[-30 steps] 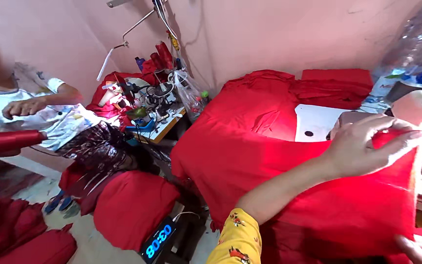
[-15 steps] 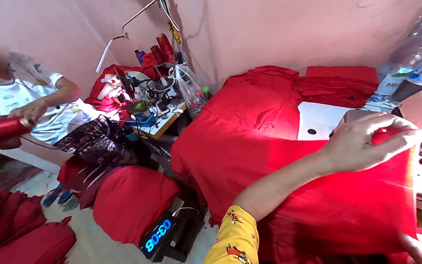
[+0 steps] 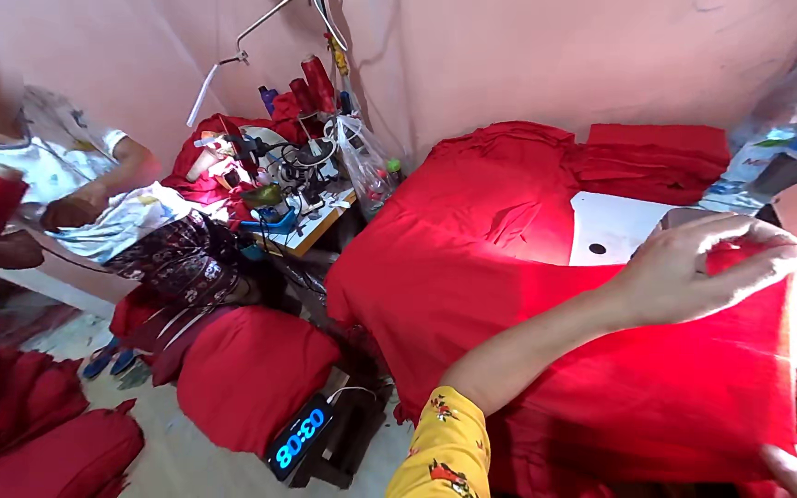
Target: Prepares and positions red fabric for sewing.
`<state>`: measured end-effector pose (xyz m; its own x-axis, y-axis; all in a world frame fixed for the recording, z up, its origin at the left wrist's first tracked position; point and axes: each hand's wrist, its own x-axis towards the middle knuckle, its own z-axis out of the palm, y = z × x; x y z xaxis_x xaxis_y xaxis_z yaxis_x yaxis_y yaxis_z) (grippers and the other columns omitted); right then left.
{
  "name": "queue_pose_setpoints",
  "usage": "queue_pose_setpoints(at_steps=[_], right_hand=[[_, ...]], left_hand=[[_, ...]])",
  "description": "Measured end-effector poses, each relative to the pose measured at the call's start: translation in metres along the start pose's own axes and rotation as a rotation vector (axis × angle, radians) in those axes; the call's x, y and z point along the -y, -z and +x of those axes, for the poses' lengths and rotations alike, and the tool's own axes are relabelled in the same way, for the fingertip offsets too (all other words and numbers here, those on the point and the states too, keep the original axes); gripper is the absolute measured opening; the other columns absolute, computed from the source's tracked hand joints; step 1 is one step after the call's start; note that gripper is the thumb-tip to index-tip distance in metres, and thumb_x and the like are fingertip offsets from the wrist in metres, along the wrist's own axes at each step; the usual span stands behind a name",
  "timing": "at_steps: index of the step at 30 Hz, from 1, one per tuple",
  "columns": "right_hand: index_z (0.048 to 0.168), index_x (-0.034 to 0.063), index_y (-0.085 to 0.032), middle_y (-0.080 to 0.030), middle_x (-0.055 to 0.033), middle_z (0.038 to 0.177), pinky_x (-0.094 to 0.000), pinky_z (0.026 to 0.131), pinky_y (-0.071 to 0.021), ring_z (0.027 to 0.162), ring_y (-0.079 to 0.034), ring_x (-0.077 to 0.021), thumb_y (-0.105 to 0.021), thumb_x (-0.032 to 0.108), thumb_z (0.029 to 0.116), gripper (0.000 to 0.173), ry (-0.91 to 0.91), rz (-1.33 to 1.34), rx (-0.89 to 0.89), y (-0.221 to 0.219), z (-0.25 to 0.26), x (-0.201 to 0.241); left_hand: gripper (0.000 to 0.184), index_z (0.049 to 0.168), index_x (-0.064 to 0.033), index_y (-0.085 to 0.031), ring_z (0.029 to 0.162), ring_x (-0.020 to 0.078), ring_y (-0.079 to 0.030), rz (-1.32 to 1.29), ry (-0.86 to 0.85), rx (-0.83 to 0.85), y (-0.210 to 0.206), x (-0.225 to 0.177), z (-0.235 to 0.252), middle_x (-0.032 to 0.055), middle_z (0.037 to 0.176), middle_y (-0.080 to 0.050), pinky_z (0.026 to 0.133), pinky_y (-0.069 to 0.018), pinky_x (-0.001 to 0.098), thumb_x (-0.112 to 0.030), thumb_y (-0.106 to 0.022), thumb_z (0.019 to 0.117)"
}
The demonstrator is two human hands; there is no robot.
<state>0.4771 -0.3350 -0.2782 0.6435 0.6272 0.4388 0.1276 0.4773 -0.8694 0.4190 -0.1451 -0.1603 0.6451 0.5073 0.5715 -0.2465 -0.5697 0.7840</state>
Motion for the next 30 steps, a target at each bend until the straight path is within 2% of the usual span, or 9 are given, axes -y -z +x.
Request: queue_pose_setpoints(at_steps=[6,22,30], right_hand=[[0.087,0.0169,-0.071,-0.073,0.0141,0.085,-0.0162,0.074,-0.0564,0.078,-0.067,0.0028,-0.062,-0.005,0.0906,0.024,0.014,0.008,0.013,-0.0024,-0.0001,0.0017],[0.087,0.0165,-0.070,-0.073,0.0139,0.086,-0.0170,0.074,-0.0563,0.078,-0.067,0.0025,-0.062,-0.004,0.0909,0.023,0.013,0.001,0.022,-0.0018,-0.0009,0.0019],[0.089,0.0157,-0.070,-0.073,0.0135,0.086,-0.0173,0.075,-0.0567,0.079,-0.068,0.0020,-0.061,-0.005,0.0916,0.022,-0.009,0.049,0.043,-0.0024,-0.0023,0.0003]], left_hand=[[0.012,0.101,0.0126,-0.069,0.089,0.0208,-0.065,-0.015,0.007,-0.002,0.0017,-0.0015,-0.0006,0.0198,0.097,-0.068,0.079,-0.0545,0.0358,0.009,-0.061,0.0936],[0.013,0.102,0.0134,-0.068,0.092,0.0228,-0.065,0.003,-0.023,0.005,0.0014,-0.0010,-0.0002,0.0211,0.099,-0.068,0.082,-0.0540,0.0368,0.010,-0.059,0.0939],[0.012,0.101,0.0128,-0.069,0.091,0.0233,-0.065,0.010,-0.019,-0.003,0.0016,-0.0023,-0.0006,0.0203,0.097,-0.068,0.081,-0.0541,0.0374,0.010,-0.060,0.0931]])
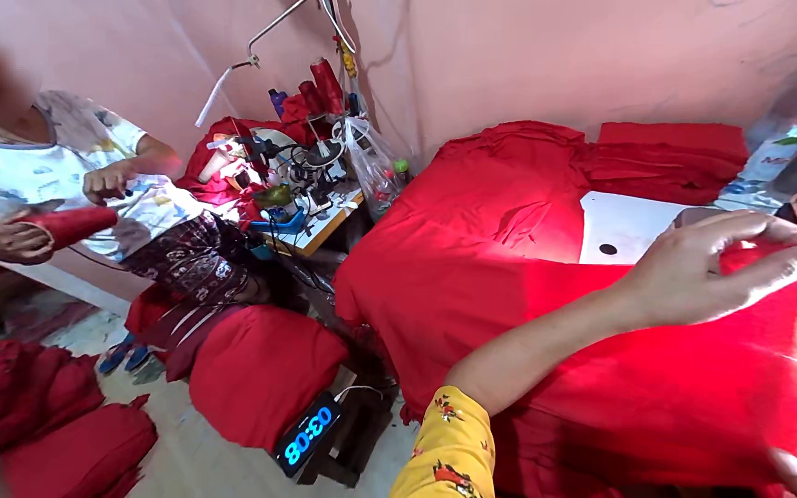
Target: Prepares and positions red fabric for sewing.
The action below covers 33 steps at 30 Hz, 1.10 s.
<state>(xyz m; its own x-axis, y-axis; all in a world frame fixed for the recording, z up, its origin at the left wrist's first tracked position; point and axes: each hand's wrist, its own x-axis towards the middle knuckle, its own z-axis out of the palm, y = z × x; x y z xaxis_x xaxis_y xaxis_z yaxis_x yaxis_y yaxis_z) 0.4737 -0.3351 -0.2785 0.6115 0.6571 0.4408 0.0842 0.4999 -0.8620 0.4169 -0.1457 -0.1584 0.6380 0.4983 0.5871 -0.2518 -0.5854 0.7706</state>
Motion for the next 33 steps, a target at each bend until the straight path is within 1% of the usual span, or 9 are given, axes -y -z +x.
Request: queue_pose_setpoints(at_steps=[3,8,18,20,23,25,27,32,33], right_hand=[[0.089,0.0157,-0.070,-0.073,0.0137,0.086,-0.0171,0.075,-0.0567,0.078,-0.067,0.0022,-0.059,-0.006,0.0916,0.025,-0.013,-0.001,-0.001,0.000,-0.001,0.000],[0.090,0.0149,-0.070,-0.073,0.0137,0.086,-0.0167,0.075,-0.0567,0.079,-0.068,0.0026,-0.060,-0.006,0.0917,0.023,-0.028,-0.026,0.000,0.001,-0.002,0.001],[0.089,0.0161,-0.069,-0.073,0.0147,0.086,-0.0165,0.074,-0.0567,0.078,-0.067,0.0027,-0.061,-0.005,0.0906,0.023,-0.036,-0.031,0.003,0.001,-0.004,-0.001],[0.088,0.0160,-0.068,-0.073,0.0146,0.085,-0.0164,0.072,-0.0564,0.077,-0.067,0.0027,-0.060,-0.006,0.0900,0.024,-0.050,-0.044,-0.005,0.001,-0.004,-0.001],[0.089,0.0164,-0.068,-0.073,0.0147,0.086,-0.0171,0.073,-0.0569,0.077,-0.067,0.0025,-0.060,-0.006,0.0905,0.024,-0.055,-0.043,-0.002,0.001,-0.004,-0.002],[0.091,0.0150,-0.069,-0.073,0.0130,0.088,-0.0186,0.074,-0.0575,0.078,-0.068,0.0012,-0.062,-0.005,0.0906,0.021,-0.037,-0.051,0.000,0.003,-0.005,-0.006],[0.096,0.0122,-0.069,-0.075,0.0099,0.093,-0.0215,0.074,-0.0592,0.080,-0.070,-0.0009,-0.068,-0.003,0.0896,0.017,0.004,-0.084,-0.003,0.008,-0.007,-0.013],[0.102,0.0111,-0.065,-0.073,0.0087,0.098,-0.0248,0.080,-0.0595,0.086,-0.070,-0.0035,-0.070,-0.004,0.0873,0.022,0.000,-0.100,0.006,0.004,-0.012,-0.018],[0.101,0.0126,-0.064,-0.073,0.0107,0.097,-0.0234,0.080,-0.0593,0.086,-0.070,-0.0022,-0.069,-0.006,0.0865,0.024,-0.020,-0.093,0.009,0.002,-0.012,-0.016]], left_hand=[[0.012,0.101,0.0130,-0.069,0.092,0.0231,-0.064,-0.014,0.003,0.004,-0.001,0.000,0.000,0.0203,0.098,-0.068,0.082,-0.0538,0.0377,0.011,-0.060,0.0930],[0.013,0.102,0.0126,-0.069,0.092,0.0227,-0.065,-0.006,0.016,0.015,-0.002,-0.001,0.000,0.0199,0.098,-0.068,0.083,-0.0540,0.0374,0.011,-0.060,0.0932],[0.013,0.102,0.0126,-0.069,0.089,0.0219,-0.064,-0.005,0.030,0.022,-0.003,0.001,-0.001,0.0194,0.097,-0.068,0.080,-0.0534,0.0372,0.011,-0.059,0.0933],[0.013,0.102,0.0129,-0.068,0.088,0.0212,-0.063,-0.013,0.031,0.024,-0.002,0.000,-0.001,0.0193,0.097,-0.068,0.079,-0.0532,0.0363,0.011,-0.059,0.0932],[0.013,0.101,0.0129,-0.069,0.087,0.0199,-0.063,-0.029,0.015,0.013,-0.003,0.002,-0.002,0.0187,0.096,-0.068,0.078,-0.0531,0.0345,0.012,-0.060,0.0925],[0.013,0.102,0.0136,-0.069,0.088,0.0205,-0.064,-0.039,0.018,0.017,-0.003,0.002,-0.002,0.0196,0.097,-0.068,0.080,-0.0534,0.0350,0.012,-0.059,0.0926],[0.013,0.101,0.0138,-0.069,0.088,0.0213,-0.064,-0.034,0.028,0.022,-0.003,0.002,-0.002,0.0202,0.097,-0.068,0.080,-0.0535,0.0360,0.012,-0.059,0.0928],[0.014,0.103,0.0132,-0.069,0.090,0.0217,-0.064,-0.020,0.030,0.028,-0.002,0.002,-0.002,0.0199,0.097,-0.068,0.081,-0.0537,0.0367,0.012,-0.059,0.0928],[0.014,0.103,0.0135,-0.068,0.090,0.0217,-0.064,-0.027,0.029,0.029,-0.002,0.002,-0.002,0.0200,0.098,-0.068,0.081,-0.0537,0.0367,0.013,-0.059,0.0926]])
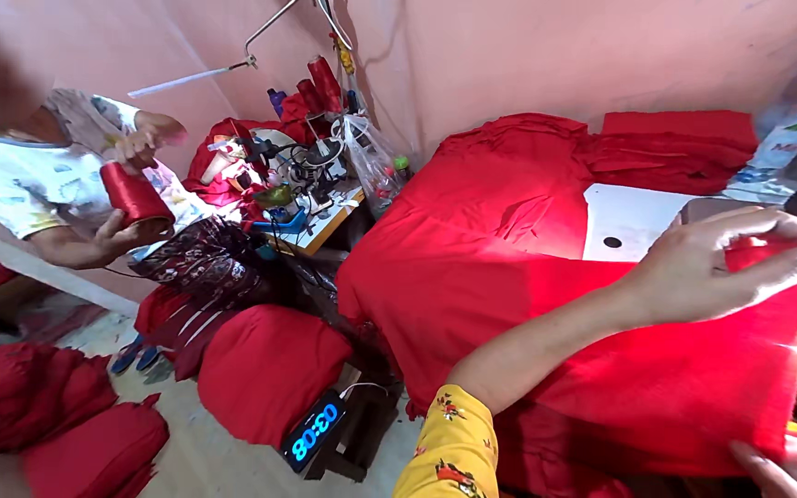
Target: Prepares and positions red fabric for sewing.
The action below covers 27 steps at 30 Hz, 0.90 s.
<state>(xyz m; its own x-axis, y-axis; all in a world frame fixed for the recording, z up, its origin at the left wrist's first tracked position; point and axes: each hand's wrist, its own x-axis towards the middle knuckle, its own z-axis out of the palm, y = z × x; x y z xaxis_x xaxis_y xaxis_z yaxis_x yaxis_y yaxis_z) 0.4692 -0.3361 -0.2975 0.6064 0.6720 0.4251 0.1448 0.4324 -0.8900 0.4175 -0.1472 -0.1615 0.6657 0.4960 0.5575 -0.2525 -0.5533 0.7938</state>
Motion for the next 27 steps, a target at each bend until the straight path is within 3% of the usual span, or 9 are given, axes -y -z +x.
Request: queue_pose_setpoints(at_steps=[2,6,9,13,17,19,23,25,27], right_hand=[[0.100,0.0155,-0.063,-0.073,0.0137,0.096,-0.0213,0.080,-0.0593,0.086,-0.070,-0.0004,-0.066,-0.008,0.0864,0.027,-0.038,0.019,0.009,-0.003,0.001,0.004],[0.108,0.0082,-0.060,-0.073,0.0056,0.104,-0.0281,0.085,-0.0601,0.092,-0.071,-0.0064,-0.067,-0.005,0.0902,0.023,0.003,0.025,0.048,0.001,-0.001,-0.005],[0.102,0.0184,-0.062,-0.073,0.0173,0.097,-0.0195,0.084,-0.0590,0.090,-0.069,0.0019,-0.064,-0.008,0.0892,0.029,-0.080,0.051,0.031,-0.006,0.003,0.006],[0.096,0.0224,-0.066,-0.071,0.0204,0.091,-0.0165,0.075,-0.0581,0.081,-0.066,0.0050,-0.065,-0.002,0.0908,0.025,-0.089,0.003,-0.010,-0.002,0.012,-0.006],[0.085,0.0199,-0.070,-0.071,0.0148,0.084,-0.0151,0.067,-0.0568,0.073,-0.065,0.0039,-0.073,0.008,0.0862,0.012,-0.109,-0.030,-0.143,-0.001,0.012,-0.011],[0.080,0.0163,-0.069,-0.070,0.0120,0.078,-0.0152,0.063,-0.0554,0.068,-0.064,0.0033,-0.073,0.006,0.0830,0.011,-0.171,-0.016,-0.195,-0.002,0.005,-0.014],[0.076,0.0150,-0.064,-0.067,0.0105,0.076,-0.0144,0.060,-0.0529,0.066,-0.062,0.0036,-0.075,0.005,0.0781,0.015,-0.284,-0.020,-0.276,0.001,-0.013,-0.028],[0.081,0.0116,-0.062,-0.066,0.0098,0.076,-0.0145,0.062,-0.0531,0.066,-0.062,0.0032,-0.073,0.002,0.0775,0.015,-0.342,-0.021,-0.301,0.003,-0.012,-0.022],[0.100,0.0021,-0.063,-0.069,0.0065,0.082,-0.0177,0.069,-0.0563,0.072,-0.065,0.0007,-0.070,-0.004,0.0806,0.021,-0.418,0.011,-0.260,0.007,-0.009,-0.008]], left_hand=[[0.013,0.102,0.0142,-0.068,0.091,0.0218,-0.064,-0.016,0.003,0.008,0.000,-0.001,0.000,0.0204,0.098,-0.068,0.082,-0.0537,0.0368,0.013,-0.059,0.0927],[0.014,0.103,0.0143,-0.068,0.093,0.0229,-0.064,0.005,-0.007,0.033,-0.003,-0.001,0.001,0.0210,0.099,-0.068,0.084,-0.0544,0.0371,0.013,-0.058,0.0931],[0.015,0.103,0.0135,-0.068,0.094,0.0242,-0.065,0.073,-0.073,0.034,-0.003,0.001,0.005,0.0211,0.100,-0.067,0.086,-0.0544,0.0379,0.014,-0.057,0.0925],[0.015,0.100,0.0116,-0.071,0.095,0.0249,-0.066,0.182,-0.205,-0.015,-0.004,0.010,0.022,0.0205,0.098,-0.069,0.088,-0.0546,0.0376,0.012,-0.059,0.0916],[0.012,0.102,0.0027,-0.074,0.104,0.0266,-0.066,0.394,-0.119,0.075,-0.008,0.031,0.027,0.0175,0.107,-0.069,0.092,-0.0551,0.0386,0.000,-0.067,0.0925],[0.013,0.104,-0.0014,-0.076,0.112,0.0333,-0.062,0.510,0.020,0.193,-0.012,0.058,0.028,0.0175,0.112,-0.070,0.097,-0.0503,0.0496,-0.007,-0.070,0.0930],[0.011,0.097,-0.0078,-0.078,0.113,0.0323,-0.061,0.531,0.143,0.194,-0.030,0.089,0.020,0.0118,0.105,-0.072,0.100,-0.0458,0.0543,-0.008,-0.073,0.0877],[0.009,0.093,-0.0089,-0.079,0.110,0.0333,-0.061,0.645,0.072,0.112,-0.040,0.084,0.009,0.0118,0.104,-0.071,0.095,-0.0458,0.0547,-0.011,-0.074,0.0862],[0.012,0.093,-0.0066,-0.079,0.107,0.0365,-0.063,0.849,-0.011,0.103,-0.051,0.070,-0.008,0.0139,0.102,-0.070,0.091,-0.0472,0.0563,-0.014,-0.071,0.0882]])
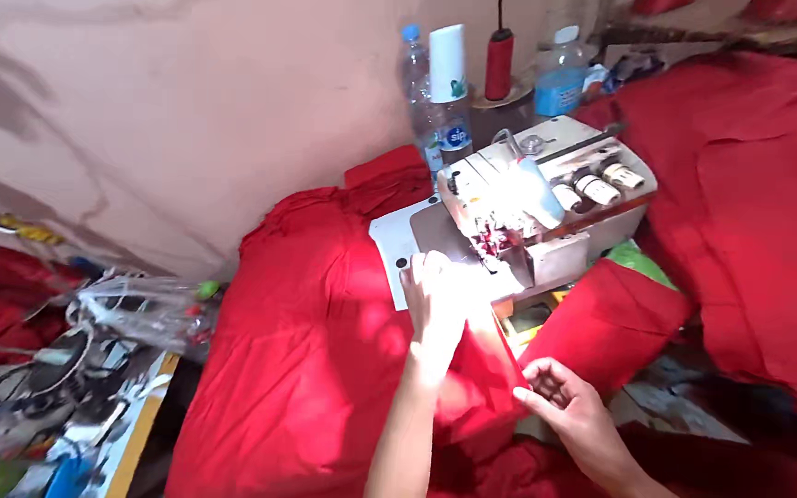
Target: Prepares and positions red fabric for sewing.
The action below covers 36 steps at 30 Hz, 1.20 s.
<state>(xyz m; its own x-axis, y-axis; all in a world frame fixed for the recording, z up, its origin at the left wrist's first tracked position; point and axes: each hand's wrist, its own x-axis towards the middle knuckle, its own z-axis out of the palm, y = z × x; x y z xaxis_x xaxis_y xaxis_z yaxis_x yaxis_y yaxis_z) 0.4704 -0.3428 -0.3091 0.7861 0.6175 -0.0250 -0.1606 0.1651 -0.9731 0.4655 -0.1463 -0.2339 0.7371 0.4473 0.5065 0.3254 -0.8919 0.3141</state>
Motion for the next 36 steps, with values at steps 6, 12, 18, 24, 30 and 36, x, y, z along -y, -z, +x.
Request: queue_pose_setpoints(at_steps=[6,12,18,24,30,36], right_hand=[[0.092,0.0051,-0.069,-0.069,0.0098,0.085,-0.0156,0.073,-0.0556,0.078,-0.064,0.0065,-0.063,0.001,0.0901,0.007,0.019,-0.067,0.218,0.019,-0.010,0.001],[0.105,0.0141,-0.067,-0.069,0.0157,0.107,-0.0174,0.090,-0.0549,0.101,-0.063,0.0077,-0.058,0.005,0.0989,0.014,0.080,-0.005,0.210,0.037,-0.025,-0.006],[0.105,0.0008,-0.063,-0.072,0.0092,0.092,-0.0162,0.078,-0.0563,0.083,-0.067,0.0057,-0.057,-0.003,0.0946,0.013,0.065,-0.001,0.118,0.034,-0.014,0.004],[0.101,-0.0027,-0.066,-0.073,0.0063,0.082,-0.0148,0.067,-0.0562,0.071,-0.066,0.0048,-0.063,-0.004,0.0903,0.011,-0.001,-0.027,0.020,0.028,0.000,0.016],[0.094,0.0084,-0.070,-0.071,0.0118,0.074,-0.0099,0.060,-0.0534,0.064,-0.064,0.0081,-0.067,0.007,0.0894,0.006,0.134,-0.041,-0.054,0.011,0.040,0.013],[0.105,0.0065,-0.053,-0.070,0.0102,0.078,-0.0113,0.062,-0.0550,0.067,-0.066,0.0057,-0.072,0.000,0.0841,0.029,0.382,-0.048,-0.170,-0.010,0.081,0.020]], left_hand=[[0.050,0.131,-0.0042,-0.067,0.132,0.0433,-0.054,0.102,0.171,0.078,-0.019,-0.039,-0.054,0.0228,0.137,-0.061,0.105,-0.0362,0.0696,-0.040,-0.051,0.0997],[0.054,0.118,-0.0048,-0.073,0.119,0.0384,-0.063,0.041,-0.030,-0.032,-0.036,-0.049,-0.058,0.0191,0.121,-0.071,0.107,-0.0350,0.0636,-0.045,-0.041,0.1025],[0.038,0.116,-0.0047,-0.076,0.123,0.0323,-0.062,-0.030,-0.011,-0.085,-0.027,-0.052,-0.047,0.0162,0.126,-0.070,0.107,-0.0457,0.0480,-0.028,-0.049,0.1007],[0.037,0.123,-0.0009,-0.071,0.126,0.0347,-0.061,-0.011,0.059,0.124,-0.012,-0.041,-0.033,0.0193,0.130,-0.067,0.106,-0.0475,0.0482,-0.021,-0.053,0.0983],[0.029,0.120,-0.0009,-0.071,0.119,0.0338,-0.061,-0.107,0.098,0.473,0.012,-0.020,0.022,0.0203,0.120,-0.068,0.102,-0.0449,0.0511,-0.018,-0.057,0.1022],[0.046,0.138,0.0056,-0.054,0.116,0.0412,-0.062,-0.005,0.227,0.524,-0.015,0.012,0.058,0.0283,0.125,-0.063,0.099,-0.0477,0.0599,-0.019,-0.061,0.1006]])
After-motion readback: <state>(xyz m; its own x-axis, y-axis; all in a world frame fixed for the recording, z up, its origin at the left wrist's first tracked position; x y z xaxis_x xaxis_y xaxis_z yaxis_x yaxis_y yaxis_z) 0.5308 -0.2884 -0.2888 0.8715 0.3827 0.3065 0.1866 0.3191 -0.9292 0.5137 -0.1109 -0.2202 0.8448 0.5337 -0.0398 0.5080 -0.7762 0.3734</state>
